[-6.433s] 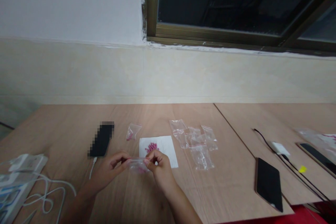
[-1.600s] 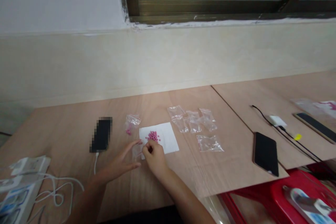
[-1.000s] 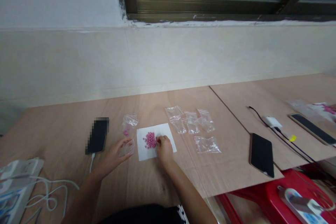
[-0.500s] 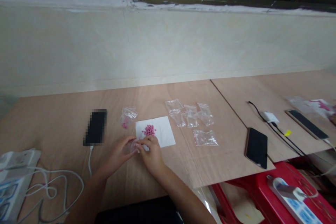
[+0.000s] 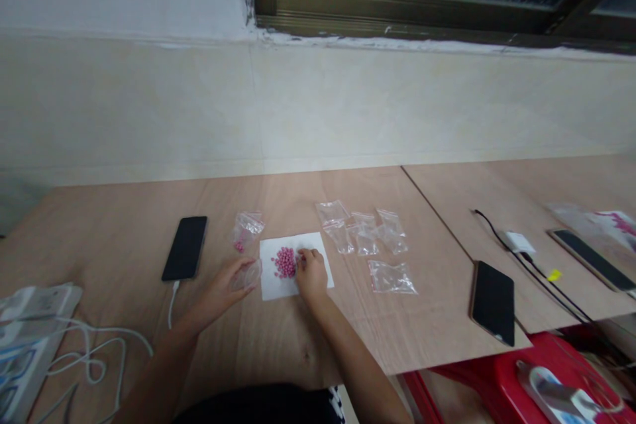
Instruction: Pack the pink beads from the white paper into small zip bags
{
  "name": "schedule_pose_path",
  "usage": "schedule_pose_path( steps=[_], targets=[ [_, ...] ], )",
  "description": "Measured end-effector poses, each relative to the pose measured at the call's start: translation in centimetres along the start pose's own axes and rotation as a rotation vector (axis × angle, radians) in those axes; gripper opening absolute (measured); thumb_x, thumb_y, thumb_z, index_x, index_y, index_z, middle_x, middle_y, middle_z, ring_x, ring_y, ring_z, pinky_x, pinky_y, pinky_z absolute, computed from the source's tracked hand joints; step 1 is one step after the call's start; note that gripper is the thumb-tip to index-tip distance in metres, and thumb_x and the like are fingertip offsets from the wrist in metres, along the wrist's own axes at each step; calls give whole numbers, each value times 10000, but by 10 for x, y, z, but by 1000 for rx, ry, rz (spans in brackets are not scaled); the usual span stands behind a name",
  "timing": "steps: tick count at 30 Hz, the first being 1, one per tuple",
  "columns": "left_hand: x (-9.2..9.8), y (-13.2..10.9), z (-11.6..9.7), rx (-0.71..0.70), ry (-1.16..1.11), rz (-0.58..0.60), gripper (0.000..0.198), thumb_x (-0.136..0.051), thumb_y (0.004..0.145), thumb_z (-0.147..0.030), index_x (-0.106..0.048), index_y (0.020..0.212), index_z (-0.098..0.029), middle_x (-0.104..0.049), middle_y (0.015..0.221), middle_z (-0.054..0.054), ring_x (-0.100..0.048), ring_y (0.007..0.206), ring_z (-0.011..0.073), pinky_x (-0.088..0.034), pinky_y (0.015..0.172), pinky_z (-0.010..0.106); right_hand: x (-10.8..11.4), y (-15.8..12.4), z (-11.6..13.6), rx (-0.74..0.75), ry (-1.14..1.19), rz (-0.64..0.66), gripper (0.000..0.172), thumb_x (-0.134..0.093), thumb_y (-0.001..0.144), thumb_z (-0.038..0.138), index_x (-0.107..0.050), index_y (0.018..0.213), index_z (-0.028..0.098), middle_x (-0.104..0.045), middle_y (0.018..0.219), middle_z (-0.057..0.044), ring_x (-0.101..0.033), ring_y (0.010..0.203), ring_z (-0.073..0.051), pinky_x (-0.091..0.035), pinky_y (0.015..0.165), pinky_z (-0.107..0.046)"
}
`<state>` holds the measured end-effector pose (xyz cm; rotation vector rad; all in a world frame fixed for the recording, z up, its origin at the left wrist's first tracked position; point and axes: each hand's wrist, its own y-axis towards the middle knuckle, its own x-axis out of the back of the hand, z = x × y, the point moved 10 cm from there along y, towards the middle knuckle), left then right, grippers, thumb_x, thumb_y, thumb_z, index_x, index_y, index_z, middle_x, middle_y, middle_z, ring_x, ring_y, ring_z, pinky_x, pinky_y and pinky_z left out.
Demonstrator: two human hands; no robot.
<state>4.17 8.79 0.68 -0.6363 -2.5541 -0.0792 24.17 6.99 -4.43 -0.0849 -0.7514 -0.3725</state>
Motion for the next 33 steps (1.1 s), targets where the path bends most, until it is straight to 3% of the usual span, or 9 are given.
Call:
schedule_pose_path(
  steps=[5, 10, 13, 16, 18, 21, 24, 28, 33],
  targets=[
    [-6, -6, 7, 21, 10, 18, 377, -623, 703, -211, -546, 1071, -200, -594, 1121, 84, -535, 1070, 247, -403, 950, 424, -1, 0, 4, 18, 19, 32, 189, -494, 743, 103, -664, 794, 169, -633, 839, -83, -565, 820, -194, -433, 745, -292],
    [-12, -11, 15, 56, -12, 22, 386, -626, 690, -173, -543, 1066, -207, -584, 1121, 79, -533, 1064, 247, -407, 943, 434, 15, -3, 11, -17, 96, -18, 154, -493, 776, 184, -638, 729, 161, -633, 734, -64, -552, 679, -177, -439, 660, -295],
    [-17, -10, 10, 17, -16, 31, 384, -617, 695, -160, -538, 1068, -202, -581, 1115, 76, -526, 1068, 241, -397, 952, 432, 22, -16, 40, 41, 241, 1, 146, -536, 787, 275, -633, 748, 173, -636, 740, -48, -546, 645, -161, -434, 612, -276],
    [-21, -8, 6, -23, -21, 39, 390, -619, 700, -161, -534, 1080, -188, -580, 1111, 87, -522, 1075, 240, -391, 960, 421, 17, -34, 79, 185, 333, 112, 122, -580, 775, 290, -650, 761, 191, -634, 763, -46, -558, 725, -170, -437, 643, -273],
    [-20, -6, 6, -29, -20, 30, 389, -618, 706, -171, -532, 1085, -185, -580, 1111, 90, -529, 1065, 241, -398, 953, 421, 14, -39, 89, 215, 357, 156, 128, -580, 779, 289, -662, 800, 193, -637, 783, -49, -560, 754, -175, -438, 653, -273],
    [-15, -3, 5, -34, -11, 11, 371, -608, 716, -180, -534, 1078, -202, -585, 1106, 79, -539, 1052, 236, -404, 947, 425, 16, -27, 70, 141, 342, 91, 189, -520, 813, 299, -658, 864, 180, -643, 812, -57, -557, 703, -164, -441, 634, -275],
    [-10, -2, 2, -31, -15, 10, 357, -604, 716, -190, -542, 1067, -216, -590, 1108, 71, -536, 1061, 233, -406, 951, 422, 17, -2, 40, 76, 172, -14, 218, -482, 810, 247, -663, 892, 158, -633, 813, -73, -560, 741, -178, -444, 693, -296],
    [-4, -5, -2, 6, -31, -8, 341, -612, 724, -236, -552, 1060, -230, -590, 1120, 70, -530, 1071, 233, -408, 954, 406, -3, 21, 18, 68, 27, 31, 233, -476, 754, 128, -688, 849, 155, -640, 846, -88, -568, 826, -192, -431, 771, -303],
    [-3, -13, 3, 48, -43, -4, 361, -607, 723, -212, -545, 1078, -227, -591, 1104, 65, -540, 1040, 232, -433, 915, 405, -19, 28, 4, 48, 20, 85, 159, -513, 714, 128, -666, 744, 158, -643, 759, -55, -576, 748, -176, -438, 716, -281]
  ],
)
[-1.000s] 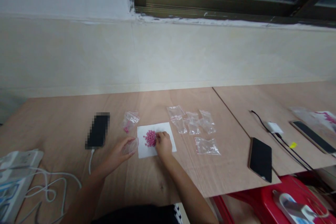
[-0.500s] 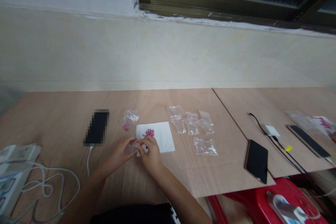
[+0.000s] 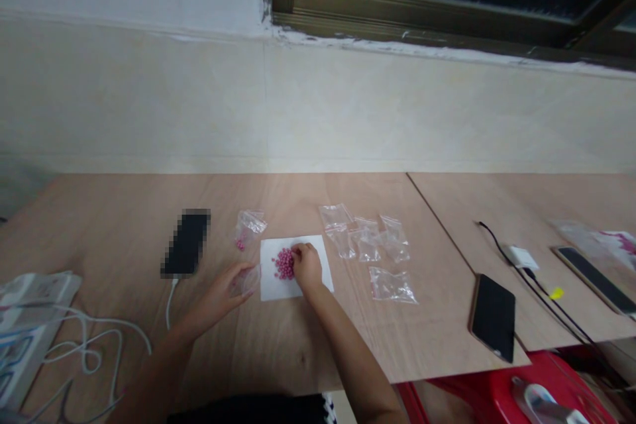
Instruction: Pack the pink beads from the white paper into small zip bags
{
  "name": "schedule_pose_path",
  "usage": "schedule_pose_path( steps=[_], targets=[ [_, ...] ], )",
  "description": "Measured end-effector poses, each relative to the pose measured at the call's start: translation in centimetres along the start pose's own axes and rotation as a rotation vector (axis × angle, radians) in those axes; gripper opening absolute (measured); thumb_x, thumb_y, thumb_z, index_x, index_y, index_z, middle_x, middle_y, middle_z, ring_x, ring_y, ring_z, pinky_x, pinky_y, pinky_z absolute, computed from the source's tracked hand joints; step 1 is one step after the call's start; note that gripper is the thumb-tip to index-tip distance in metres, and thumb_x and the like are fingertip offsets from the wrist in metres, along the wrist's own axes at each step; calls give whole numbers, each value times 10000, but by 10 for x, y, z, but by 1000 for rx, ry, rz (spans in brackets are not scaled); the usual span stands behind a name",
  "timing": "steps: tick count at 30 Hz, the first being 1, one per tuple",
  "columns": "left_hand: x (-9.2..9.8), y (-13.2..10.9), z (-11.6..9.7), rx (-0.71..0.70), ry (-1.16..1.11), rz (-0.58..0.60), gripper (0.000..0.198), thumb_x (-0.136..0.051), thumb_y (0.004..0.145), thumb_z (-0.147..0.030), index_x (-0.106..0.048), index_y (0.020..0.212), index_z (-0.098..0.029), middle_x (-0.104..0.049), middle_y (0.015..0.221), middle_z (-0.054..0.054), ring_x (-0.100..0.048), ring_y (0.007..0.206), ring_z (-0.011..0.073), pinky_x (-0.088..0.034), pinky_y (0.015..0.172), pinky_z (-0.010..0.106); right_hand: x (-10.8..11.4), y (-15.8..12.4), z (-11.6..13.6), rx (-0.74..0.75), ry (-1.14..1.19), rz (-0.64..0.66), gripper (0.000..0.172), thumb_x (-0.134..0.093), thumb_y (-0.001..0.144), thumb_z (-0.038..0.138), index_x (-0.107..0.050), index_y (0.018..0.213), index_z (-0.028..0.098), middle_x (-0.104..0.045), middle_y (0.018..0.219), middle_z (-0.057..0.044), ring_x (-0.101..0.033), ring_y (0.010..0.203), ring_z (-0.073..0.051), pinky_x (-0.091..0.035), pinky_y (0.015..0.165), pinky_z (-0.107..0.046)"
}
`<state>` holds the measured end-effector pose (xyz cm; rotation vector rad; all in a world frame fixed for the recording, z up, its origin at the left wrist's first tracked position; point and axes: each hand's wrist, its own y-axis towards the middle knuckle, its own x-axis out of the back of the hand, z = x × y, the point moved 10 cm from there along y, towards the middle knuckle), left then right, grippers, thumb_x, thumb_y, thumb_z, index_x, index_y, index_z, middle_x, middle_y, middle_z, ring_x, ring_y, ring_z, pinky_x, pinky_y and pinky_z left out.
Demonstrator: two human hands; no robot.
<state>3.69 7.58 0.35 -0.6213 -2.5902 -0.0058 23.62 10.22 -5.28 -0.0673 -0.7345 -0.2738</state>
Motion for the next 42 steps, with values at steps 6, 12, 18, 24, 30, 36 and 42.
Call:
schedule_pose_path(
  steps=[6, 12, 18, 24, 30, 36, 42],
  targets=[
    [-3, -1, 10, 28, 4, 9, 369, -613, 698, -196, -547, 1061, -203, -588, 1105, 79, -537, 1046, 248, -428, 919, 416, -3, 10, -15, -64, 2, 39, 90, -542, 694, 186, -627, 698, 157, -622, 621, -23, -572, 596, -157, -431, 584, -250],
    [3, 2, 8, 26, 17, -6, 365, -601, 703, -216, -553, 1064, -198, -594, 1123, 81, -539, 1064, 252, -421, 930, 409, -2, 13, -10, -27, 16, 77, 163, -484, 669, 112, -639, 657, 162, -640, 622, -26, -580, 606, -156, -422, 591, -244],
    [9, 16, 9, -14, 34, -5, 385, -615, 695, -231, -554, 1073, -197, -593, 1133, 85, -536, 1070, 247, -418, 935, 399, 9, 13, -1, 37, 38, 47, 138, -529, 626, 67, -626, 617, 165, -628, 655, -26, -559, 648, -157, -431, 652, -260],
    [-3, 21, -1, -83, 46, 14, 350, -600, 714, -201, -552, 1061, -189, -597, 1108, 91, -541, 1058, 244, -411, 939, 408, 36, -13, 41, 92, 154, -12, 74, -560, 731, 205, -625, 730, 170, -618, 715, -37, -532, 604, -147, -434, 580, -265],
    [-17, 14, 4, -71, -8, 12, 374, -622, 679, -176, -559, 1046, -196, -606, 1066, 74, -552, 1017, 245, -433, 901, 399, 27, -54, 88, 228, 306, 76, 120, -560, 772, 222, -643, 856, 198, -617, 782, -40, -557, 706, -166, -450, 621, -277],
    [-7, 8, 17, -17, -8, -20, 360, -619, 698, -200, -549, 1051, -206, -601, 1071, 62, -554, 1008, 230, -434, 900, 401, 28, -40, 17, -36, 57, -119, 128, -514, 781, 195, -635, 806, 159, -630, 796, -85, -566, 758, -199, -448, 702, -320],
    [-2, 14, 12, -15, 24, -7, 352, -614, 694, -193, -556, 1041, -197, -605, 1083, 77, -557, 1025, 239, -434, 906, 403, 7, -29, -1, -51, 3, 6, 163, -484, 787, 183, -630, 718, 162, -642, 742, -70, -581, 702, -181, -444, 662, -285]
  ],
)
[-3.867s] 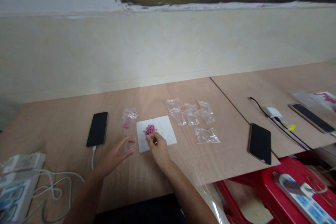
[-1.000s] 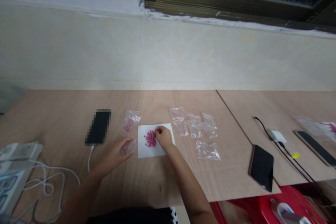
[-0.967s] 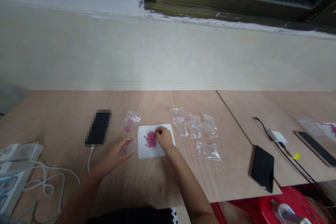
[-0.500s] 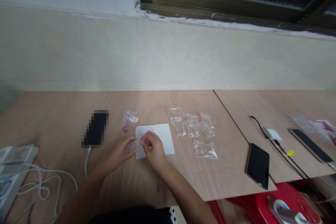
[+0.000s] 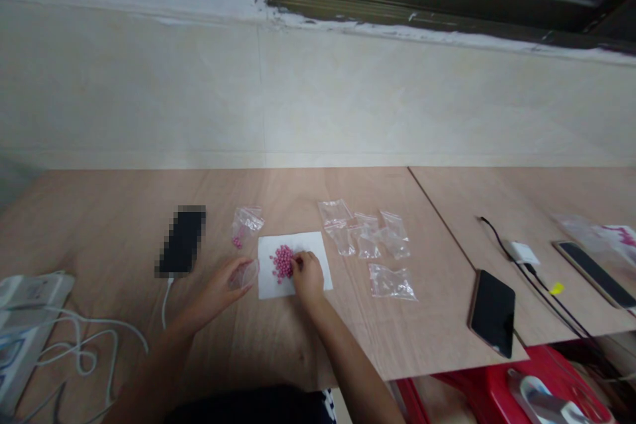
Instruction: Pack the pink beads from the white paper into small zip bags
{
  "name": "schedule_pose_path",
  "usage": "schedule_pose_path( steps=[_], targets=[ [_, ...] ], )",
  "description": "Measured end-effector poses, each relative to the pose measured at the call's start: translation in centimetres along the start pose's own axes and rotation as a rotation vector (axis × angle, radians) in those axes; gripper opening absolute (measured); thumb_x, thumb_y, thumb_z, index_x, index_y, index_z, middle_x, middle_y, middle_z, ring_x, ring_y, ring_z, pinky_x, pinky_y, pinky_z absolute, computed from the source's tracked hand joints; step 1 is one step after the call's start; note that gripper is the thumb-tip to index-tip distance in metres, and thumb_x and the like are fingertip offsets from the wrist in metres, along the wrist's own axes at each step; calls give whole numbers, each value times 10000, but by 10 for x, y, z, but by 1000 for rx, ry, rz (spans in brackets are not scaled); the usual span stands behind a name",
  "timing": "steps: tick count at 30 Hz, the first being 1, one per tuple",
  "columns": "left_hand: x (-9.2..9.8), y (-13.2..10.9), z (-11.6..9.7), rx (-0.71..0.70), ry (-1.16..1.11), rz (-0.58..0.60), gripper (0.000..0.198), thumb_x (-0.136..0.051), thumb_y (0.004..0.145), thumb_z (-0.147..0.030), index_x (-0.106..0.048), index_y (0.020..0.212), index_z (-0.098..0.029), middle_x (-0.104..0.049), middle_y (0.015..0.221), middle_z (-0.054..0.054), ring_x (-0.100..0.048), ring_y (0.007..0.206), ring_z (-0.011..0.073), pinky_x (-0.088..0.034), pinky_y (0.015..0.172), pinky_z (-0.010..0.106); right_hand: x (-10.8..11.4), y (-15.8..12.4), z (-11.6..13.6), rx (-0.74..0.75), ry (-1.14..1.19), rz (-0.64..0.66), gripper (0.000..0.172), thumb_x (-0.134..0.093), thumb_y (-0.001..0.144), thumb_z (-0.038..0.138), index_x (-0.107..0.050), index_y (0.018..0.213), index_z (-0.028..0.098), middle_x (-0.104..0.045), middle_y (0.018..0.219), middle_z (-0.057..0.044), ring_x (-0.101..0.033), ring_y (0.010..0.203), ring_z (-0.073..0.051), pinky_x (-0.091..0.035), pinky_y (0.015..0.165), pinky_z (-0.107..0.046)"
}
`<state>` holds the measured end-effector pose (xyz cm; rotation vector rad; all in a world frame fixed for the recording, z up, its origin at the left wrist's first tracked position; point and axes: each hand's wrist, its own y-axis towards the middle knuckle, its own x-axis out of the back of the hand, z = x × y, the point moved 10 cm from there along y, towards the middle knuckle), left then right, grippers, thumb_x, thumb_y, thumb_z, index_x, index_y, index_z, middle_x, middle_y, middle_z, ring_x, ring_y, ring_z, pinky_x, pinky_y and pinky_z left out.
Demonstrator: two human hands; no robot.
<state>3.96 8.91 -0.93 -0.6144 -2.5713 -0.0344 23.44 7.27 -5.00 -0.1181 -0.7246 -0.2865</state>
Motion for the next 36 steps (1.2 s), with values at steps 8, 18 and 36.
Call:
schedule_pose_path(
  steps=[8, 18, 36],
  targets=[
    [-3, 10, 1, -28, 19, 15, 357, -614, 698, -200, -550, 1049, -179, -598, 1107, 100, -547, 1054, 248, -431, 916, 415, 7, -18, 16, 27, -20, -56, 81, -531, 768, 211, -586, 801, 161, -620, 780, -68, -569, 753, -201, -446, 693, -307],
    [4, -8, -23, -23, -142, -46, 374, -640, 724, -235, -538, 1082, -208, -593, 1104, 55, -537, 1058, 211, -412, 947, 372, -13, -50, 27, 80, -114, 24, 206, -413, 798, 92, -596, 824, 184, -589, 838, -69, -540, 817, -213, -447, 732, -327],
    [-7, -3, -16, 21, -597, 55, 451, -721, 672, -298, -538, 1075, -205, -582, 1129, 72, -541, 1076, 226, -423, 944, 372, 34, -39, 44, 39, 295, -91, 163, -510, 821, 306, -603, 786, 177, -633, 786, -57, -552, 683, -170, -436, 611, -292]
  ],
)
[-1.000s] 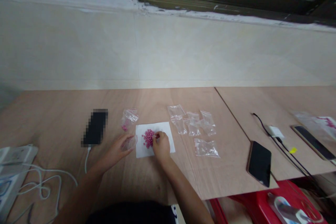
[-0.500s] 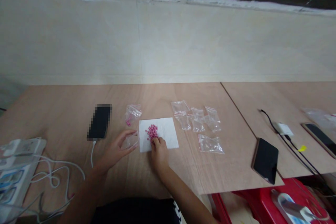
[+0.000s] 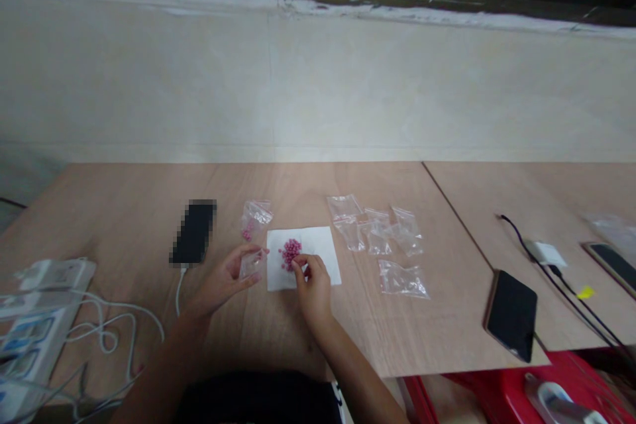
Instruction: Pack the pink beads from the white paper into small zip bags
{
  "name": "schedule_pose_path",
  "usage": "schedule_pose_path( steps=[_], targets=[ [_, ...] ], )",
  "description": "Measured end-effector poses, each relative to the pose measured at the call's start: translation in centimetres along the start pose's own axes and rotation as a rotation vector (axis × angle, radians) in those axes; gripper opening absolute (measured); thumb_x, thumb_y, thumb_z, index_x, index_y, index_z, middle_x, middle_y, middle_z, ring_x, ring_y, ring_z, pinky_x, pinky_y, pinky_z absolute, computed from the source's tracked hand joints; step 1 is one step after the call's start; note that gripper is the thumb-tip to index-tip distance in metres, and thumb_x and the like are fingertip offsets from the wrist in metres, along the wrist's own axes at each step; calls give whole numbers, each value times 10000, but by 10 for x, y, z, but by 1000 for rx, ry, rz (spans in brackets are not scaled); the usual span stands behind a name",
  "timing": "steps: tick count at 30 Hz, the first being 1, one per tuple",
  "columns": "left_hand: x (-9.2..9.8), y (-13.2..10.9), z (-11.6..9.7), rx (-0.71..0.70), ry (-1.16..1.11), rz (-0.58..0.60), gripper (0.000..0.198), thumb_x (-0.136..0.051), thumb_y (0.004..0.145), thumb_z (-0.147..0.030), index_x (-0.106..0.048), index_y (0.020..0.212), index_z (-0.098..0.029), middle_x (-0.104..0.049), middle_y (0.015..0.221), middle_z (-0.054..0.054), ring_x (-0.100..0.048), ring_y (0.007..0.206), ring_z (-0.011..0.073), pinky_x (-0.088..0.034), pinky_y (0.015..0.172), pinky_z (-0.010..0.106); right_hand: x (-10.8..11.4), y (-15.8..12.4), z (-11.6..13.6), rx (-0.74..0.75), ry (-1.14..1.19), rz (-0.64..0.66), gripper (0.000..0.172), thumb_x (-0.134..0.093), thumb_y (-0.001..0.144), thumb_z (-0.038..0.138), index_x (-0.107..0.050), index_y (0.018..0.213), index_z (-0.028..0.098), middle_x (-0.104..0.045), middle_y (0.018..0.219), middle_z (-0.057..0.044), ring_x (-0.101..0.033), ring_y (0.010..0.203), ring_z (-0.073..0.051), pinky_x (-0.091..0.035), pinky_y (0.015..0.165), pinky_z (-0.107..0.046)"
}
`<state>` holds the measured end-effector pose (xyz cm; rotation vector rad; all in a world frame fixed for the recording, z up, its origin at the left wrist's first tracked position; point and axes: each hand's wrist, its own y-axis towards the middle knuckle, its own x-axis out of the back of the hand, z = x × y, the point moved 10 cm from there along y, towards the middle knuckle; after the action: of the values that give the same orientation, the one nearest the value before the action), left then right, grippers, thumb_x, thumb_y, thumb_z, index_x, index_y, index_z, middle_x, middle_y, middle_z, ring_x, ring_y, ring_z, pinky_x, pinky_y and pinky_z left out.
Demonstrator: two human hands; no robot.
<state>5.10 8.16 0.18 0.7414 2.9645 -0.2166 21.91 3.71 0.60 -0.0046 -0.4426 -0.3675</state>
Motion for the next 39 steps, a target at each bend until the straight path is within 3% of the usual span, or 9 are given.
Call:
schedule_pose_path(
  steps=[6, 11, 14, 18, 22, 25, 33, 39],
  targets=[
    [2, -5, 4, -3, 185, -63, 405, -679, 706, -265, -542, 1084, -209, -590, 1134, 62, -523, 1108, 225, -380, 1001, 394, 14, -3, 45, 68, 88, -12, 142, -530, 817, 307, -610, 822, 190, -619, 790, -42, -532, 644, -151, -436, 590, -283],
    [-1, -9, 8, 15, 263, -75, 420, -675, 693, -250, -551, 1090, -189, -598, 1139, 81, -543, 1079, 241, -405, 975, 397, -14, -12, 83, 232, -47, 122, 95, -548, 805, 213, -639, 778, 222, -604, 790, -38, -526, 810, -197, -434, 743, -348],
    [2, -10, 10, 8, 270, -99, 415, -671, 694, -245, -554, 1087, -184, -600, 1139, 82, -546, 1076, 237, -413, 965, 386, -24, -14, 74, 249, -72, 148, 126, -532, 814, 210, -654, 839, 225, -603, 824, -46, -520, 828, -202, -433, 750, -350],
    [10, -10, 14, 40, 310, -140, 388, -660, 700, -244, -556, 1071, -198, -618, 1101, 59, -572, 1033, 220, -437, 938, 393, -19, -6, 36, 186, -176, 28, 167, -494, 823, 187, -653, 867, 212, -596, 833, -60, -507, 812, -210, -426, 738, -358],
    [17, -8, 9, 36, 367, -165, 358, -652, 691, -210, -575, 1041, -199, -616, 1108, 65, -560, 1058, 231, -427, 949, 403, -45, 1, -1, 174, -383, 119, 193, -520, 768, 102, -676, 792, 215, -593, 826, -81, -487, 823, -236, -418, 711, -357],
    [21, -7, 4, 16, 382, -174, 362, -640, 695, -200, -570, 1051, -200, -608, 1123, 71, -551, 1069, 235, -423, 952, 419, -57, 4, -13, 180, -433, 152, 226, -495, 769, 67, -674, 774, 206, -603, 827, -89, -484, 823, -238, -412, 701, -350],
    [17, -5, 10, -1, 400, -135, 367, -648, 679, -177, -583, 1040, -202, -621, 1101, 62, -554, 1055, 238, -412, 963, 436, -28, 9, 6, 148, -209, 29, 114, -552, 793, 210, -626, 708, 191, -601, 741, -47, -513, 763, -202, -404, 703, -328],
    [10, -9, 22, 1, 395, -126, 365, -648, 686, -172, -575, 1043, -195, -613, 1092, 76, -561, 1030, 244, -435, 929, 418, -42, -14, 39, 211, -82, 92, 82, -579, 790, 230, -648, 750, 212, -597, 747, -34, -528, 794, -198, -416, 763, -341]
  ],
)
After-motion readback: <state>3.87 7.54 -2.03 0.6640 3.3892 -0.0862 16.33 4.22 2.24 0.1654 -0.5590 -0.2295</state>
